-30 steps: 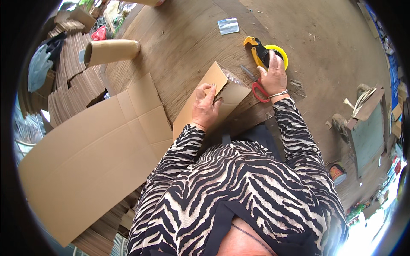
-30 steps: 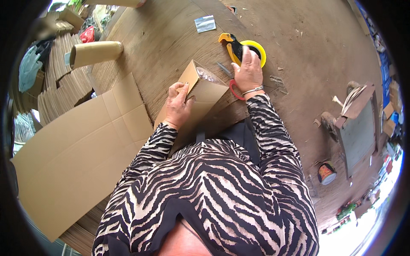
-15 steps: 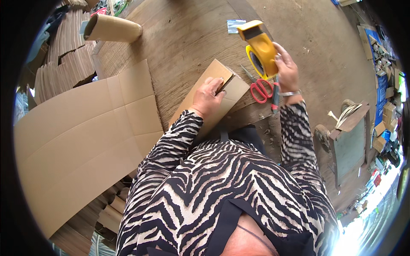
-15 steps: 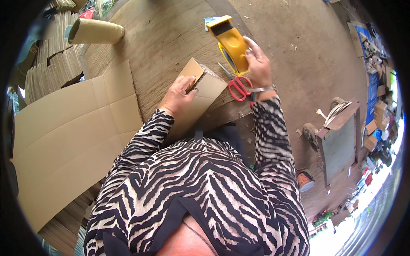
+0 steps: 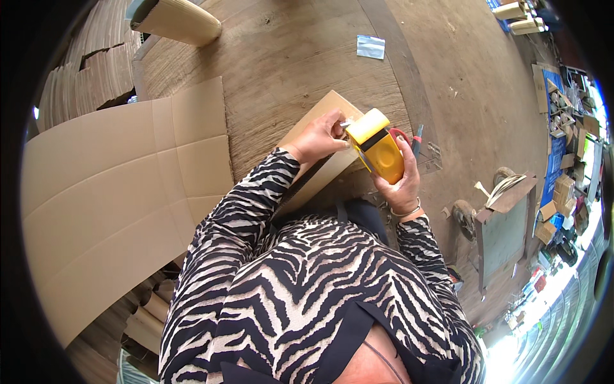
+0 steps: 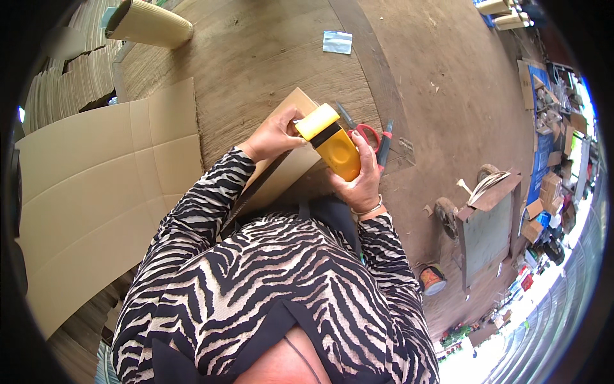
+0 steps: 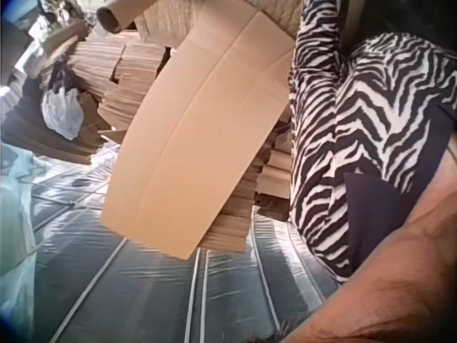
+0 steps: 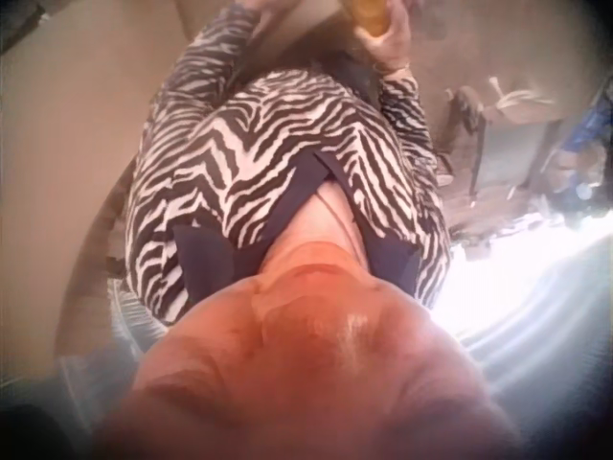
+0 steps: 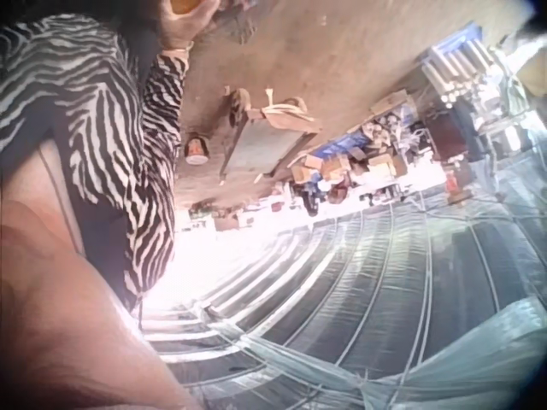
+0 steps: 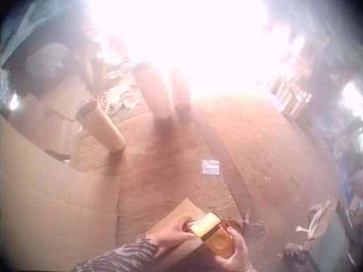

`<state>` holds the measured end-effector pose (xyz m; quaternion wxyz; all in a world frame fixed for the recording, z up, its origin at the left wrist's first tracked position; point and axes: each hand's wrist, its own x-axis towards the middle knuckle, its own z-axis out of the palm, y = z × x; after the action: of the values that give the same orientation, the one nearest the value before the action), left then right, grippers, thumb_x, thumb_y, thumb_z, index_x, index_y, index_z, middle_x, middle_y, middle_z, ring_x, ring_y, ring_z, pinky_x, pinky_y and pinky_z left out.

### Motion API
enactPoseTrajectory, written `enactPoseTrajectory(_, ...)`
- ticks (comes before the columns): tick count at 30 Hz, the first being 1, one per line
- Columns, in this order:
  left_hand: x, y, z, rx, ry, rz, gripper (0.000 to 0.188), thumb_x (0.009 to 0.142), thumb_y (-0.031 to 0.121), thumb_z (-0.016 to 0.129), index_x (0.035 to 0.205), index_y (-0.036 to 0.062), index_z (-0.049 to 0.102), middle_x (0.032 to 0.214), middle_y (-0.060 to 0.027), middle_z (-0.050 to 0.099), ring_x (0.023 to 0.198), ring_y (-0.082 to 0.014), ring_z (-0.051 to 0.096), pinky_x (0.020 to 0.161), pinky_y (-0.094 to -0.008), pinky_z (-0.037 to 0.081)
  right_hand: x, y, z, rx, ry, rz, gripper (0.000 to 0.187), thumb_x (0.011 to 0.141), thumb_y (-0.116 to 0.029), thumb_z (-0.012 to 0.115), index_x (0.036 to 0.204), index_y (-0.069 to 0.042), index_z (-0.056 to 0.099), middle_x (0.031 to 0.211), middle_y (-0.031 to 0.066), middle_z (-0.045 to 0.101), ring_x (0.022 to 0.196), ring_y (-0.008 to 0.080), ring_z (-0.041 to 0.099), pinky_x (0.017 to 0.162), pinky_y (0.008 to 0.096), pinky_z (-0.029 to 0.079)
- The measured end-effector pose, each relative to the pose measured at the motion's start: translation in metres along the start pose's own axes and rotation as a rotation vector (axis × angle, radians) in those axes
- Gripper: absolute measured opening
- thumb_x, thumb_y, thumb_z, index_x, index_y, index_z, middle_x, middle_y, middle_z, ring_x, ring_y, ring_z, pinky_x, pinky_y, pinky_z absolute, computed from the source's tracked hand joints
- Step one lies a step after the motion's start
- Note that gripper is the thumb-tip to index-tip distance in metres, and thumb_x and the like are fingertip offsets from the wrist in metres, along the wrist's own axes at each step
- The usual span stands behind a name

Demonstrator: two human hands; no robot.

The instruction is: The person assembles a cardboard structure by cutting a large sheet with a utility knife, inserting cylindrical tubes into pre-cut holes, and securing the pieces with a tape dispenser. The work is performed on a wooden table in a cluttered workshop.

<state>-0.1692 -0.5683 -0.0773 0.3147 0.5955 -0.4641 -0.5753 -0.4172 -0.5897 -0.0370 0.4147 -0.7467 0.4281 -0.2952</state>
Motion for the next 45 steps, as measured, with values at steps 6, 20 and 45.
enactPoseTrajectory(6, 0.006, -0.006, -0.027, -0.873, -0.244, -0.209, 0.042, 0.101, 0.038, 0.053, 0.117, 0.0008, 0.061, 0.089, 0.0028, 0.055, 0.076, -0.0049, 0.047, 0.071, -0.0198, 0.042, 0.01, -0.012, -0.005, -0.101, -0.033, -0.079, 0.076, 0.064, -0.01, 0.077, 0.135, -0.006, 0.051, 0.105, 0.015, 0.06, 0.094, 0.03, 0.062, 0.086, 0.0371, 0.051)
enactPoseTrajectory(20, 0.033, -0.017, -0.02, -0.929, -0.105, -0.092, 0.013, 0.094, 0.019, 0.067, 0.091, 0.0065, 0.063, 0.079, 0.0059, 0.059, 0.068, -0.0012, 0.051, 0.062, -0.017, 0.041, 0.023, -0.038, -0.003, -0.272, -0.145, -0.025, 0.079, 0.059, -0.009, 0.079, 0.135, -0.011, 0.057, 0.092, 0.0127, 0.061, 0.08, 0.0294, 0.062, 0.073, 0.0367, 0.053)
enactPoseTrajectory(45, 0.089, -0.079, -0.004, 0.005, 0.495, -0.037, 0.017, 0.095, 0.02, 0.062, 0.089, 0.0036, 0.061, 0.079, -0.0057, 0.061, 0.078, -0.0208, 0.058, 0.072, -0.0336, 0.047, 0.047, -0.092, -0.011, -0.52, -0.288, 0.15, 0.068, 0.065, -0.011, 0.076, 0.13, -0.019, 0.062, 0.084, 0.0104, 0.059, 0.07, 0.0267, 0.063, 0.064, 0.0361, 0.053)
